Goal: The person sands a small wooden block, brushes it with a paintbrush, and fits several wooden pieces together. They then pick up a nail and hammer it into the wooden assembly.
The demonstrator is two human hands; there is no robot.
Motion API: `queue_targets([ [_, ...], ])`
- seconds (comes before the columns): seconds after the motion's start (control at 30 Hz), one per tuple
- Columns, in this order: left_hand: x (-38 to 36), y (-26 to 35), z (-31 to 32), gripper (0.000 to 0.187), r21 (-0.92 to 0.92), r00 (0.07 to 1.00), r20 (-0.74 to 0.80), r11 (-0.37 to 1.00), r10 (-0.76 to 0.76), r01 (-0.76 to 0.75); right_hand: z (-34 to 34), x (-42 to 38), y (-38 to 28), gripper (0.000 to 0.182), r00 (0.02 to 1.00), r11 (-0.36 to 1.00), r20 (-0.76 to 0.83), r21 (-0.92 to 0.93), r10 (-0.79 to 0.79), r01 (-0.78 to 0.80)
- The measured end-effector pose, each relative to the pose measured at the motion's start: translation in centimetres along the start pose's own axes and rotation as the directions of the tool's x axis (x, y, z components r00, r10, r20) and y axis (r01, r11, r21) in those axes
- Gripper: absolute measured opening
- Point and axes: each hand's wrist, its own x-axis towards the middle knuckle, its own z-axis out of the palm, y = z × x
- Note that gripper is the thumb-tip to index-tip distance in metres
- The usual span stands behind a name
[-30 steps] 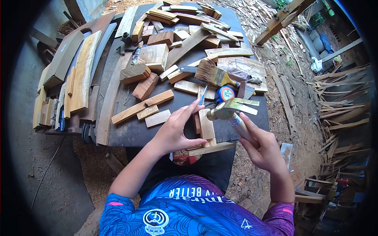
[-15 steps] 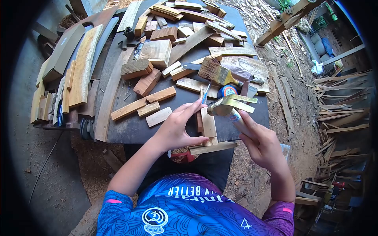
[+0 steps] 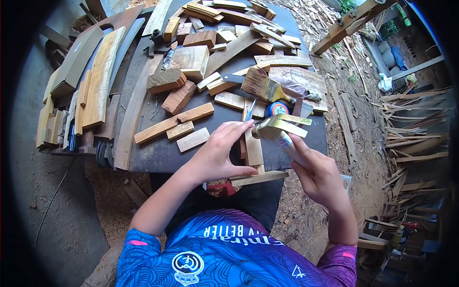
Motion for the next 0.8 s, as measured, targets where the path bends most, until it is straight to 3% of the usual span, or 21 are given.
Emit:
queue_targets([
  [0.23, 0.09, -0.24, 0.84, 0.096, 0.008, 0.996, -0.081, 1.000, 0.030, -0.029, -0.14, -0.38, 0.03, 0.065, 1.000, 1.000, 0.019, 0.011, 0.024, -0.024],
  [0.8, -0.08, -0.36, 0.73, 0.095, 0.060, 0.998, -0.063, 0.998, 0.004, 0.000, 0.00, -0.47, 0.23, 0.064, 1.000, 0.999, 0.009, 0.032, 0.016, -0.016],
])
